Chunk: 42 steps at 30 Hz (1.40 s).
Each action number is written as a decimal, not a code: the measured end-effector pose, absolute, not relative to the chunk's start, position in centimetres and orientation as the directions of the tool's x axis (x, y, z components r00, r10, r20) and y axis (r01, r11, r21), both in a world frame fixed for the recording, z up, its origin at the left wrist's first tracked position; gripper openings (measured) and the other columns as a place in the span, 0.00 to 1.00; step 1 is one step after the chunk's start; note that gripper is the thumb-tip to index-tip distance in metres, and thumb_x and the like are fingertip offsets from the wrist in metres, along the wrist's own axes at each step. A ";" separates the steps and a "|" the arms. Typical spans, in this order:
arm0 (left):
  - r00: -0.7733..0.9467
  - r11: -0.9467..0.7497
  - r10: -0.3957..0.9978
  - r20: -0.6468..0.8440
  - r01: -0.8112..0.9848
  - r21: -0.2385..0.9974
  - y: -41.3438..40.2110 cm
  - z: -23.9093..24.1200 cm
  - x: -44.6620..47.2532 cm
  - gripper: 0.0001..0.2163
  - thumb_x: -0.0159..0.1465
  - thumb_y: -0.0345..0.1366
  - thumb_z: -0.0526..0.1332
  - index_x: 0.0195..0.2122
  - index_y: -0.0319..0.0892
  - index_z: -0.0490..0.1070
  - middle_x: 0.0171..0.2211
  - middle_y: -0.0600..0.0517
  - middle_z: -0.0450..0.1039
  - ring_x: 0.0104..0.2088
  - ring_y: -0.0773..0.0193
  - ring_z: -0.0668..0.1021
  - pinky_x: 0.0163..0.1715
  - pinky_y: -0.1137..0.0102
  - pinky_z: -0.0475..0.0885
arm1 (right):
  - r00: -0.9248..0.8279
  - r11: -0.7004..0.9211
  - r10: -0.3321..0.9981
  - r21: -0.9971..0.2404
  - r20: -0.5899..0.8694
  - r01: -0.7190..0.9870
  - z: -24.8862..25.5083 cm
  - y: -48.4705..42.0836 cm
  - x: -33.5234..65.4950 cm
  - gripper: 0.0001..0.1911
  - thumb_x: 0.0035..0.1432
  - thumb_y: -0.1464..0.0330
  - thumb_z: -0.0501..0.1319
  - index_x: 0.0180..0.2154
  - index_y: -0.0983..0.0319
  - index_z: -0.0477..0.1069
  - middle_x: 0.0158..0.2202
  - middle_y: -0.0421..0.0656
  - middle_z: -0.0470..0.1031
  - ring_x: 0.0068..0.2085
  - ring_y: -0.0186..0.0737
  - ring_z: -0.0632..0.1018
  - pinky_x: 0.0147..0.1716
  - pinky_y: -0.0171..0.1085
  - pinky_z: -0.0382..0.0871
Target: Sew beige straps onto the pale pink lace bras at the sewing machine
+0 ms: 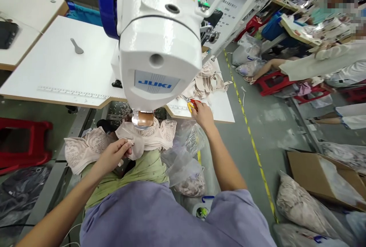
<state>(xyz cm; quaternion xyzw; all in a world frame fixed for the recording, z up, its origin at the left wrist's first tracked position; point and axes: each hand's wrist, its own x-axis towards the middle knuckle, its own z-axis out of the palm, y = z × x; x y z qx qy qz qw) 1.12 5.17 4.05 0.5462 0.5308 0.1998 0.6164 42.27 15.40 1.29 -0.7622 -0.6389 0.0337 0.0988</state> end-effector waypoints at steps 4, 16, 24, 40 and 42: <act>0.371 0.475 0.785 -0.495 0.151 0.867 4.8 4.2 1.7 0.19 0.66 0.52 0.58 0.29 0.40 0.70 0.27 0.53 0.68 0.28 0.67 0.69 0.31 0.73 0.65 | 0.115 -0.116 0.993 -0.139 -0.017 0.983 2.2 14.9 42.9 0.24 0.62 0.66 0.57 0.59 0.65 0.68 0.49 0.57 0.76 0.45 0.54 0.77 0.41 0.44 0.69; 0.368 0.573 0.788 -0.493 -0.146 0.807 4.2 3.5 2.2 0.15 0.65 0.46 0.60 0.29 0.39 0.71 0.27 0.53 0.69 0.26 0.70 0.67 0.29 0.74 0.63 | -0.359 0.300 0.933 -0.579 0.014 0.758 5.4 -3.0 28.3 0.19 0.61 0.61 0.64 0.53 0.60 0.70 0.50 0.49 0.77 0.41 0.45 0.80 0.40 0.43 0.76; 0.365 0.499 0.815 -0.450 -0.047 0.865 3.9 4.4 2.2 0.13 0.66 0.43 0.59 0.28 0.40 0.70 0.26 0.53 0.70 0.27 0.69 0.68 0.30 0.73 0.63 | -0.426 0.344 0.904 -0.630 0.023 0.696 4.4 -0.9 26.5 0.18 0.64 0.64 0.63 0.54 0.61 0.71 0.52 0.49 0.78 0.50 0.46 0.80 0.46 0.42 0.77; 0.310 0.525 0.832 -0.460 -0.170 0.834 3.7 4.1 1.5 0.17 0.63 0.49 0.65 0.28 0.39 0.72 0.23 0.55 0.70 0.23 0.71 0.67 0.25 0.74 0.62 | -0.317 0.139 0.946 -0.806 -0.062 0.575 4.1 -1.9 25.2 0.25 0.49 0.70 0.64 0.51 0.59 0.68 0.40 0.43 0.74 0.28 0.34 0.71 0.29 0.37 0.71; 0.293 0.488 0.849 -0.439 -0.120 0.864 3.7 4.3 1.5 0.18 0.63 0.50 0.64 0.28 0.39 0.72 0.25 0.53 0.73 0.25 0.70 0.69 0.28 0.74 0.65 | -0.316 0.125 0.945 -0.800 -0.084 0.587 4.0 -1.5 24.7 0.25 0.50 0.69 0.64 0.52 0.59 0.69 0.41 0.43 0.75 0.28 0.34 0.72 0.31 0.38 0.72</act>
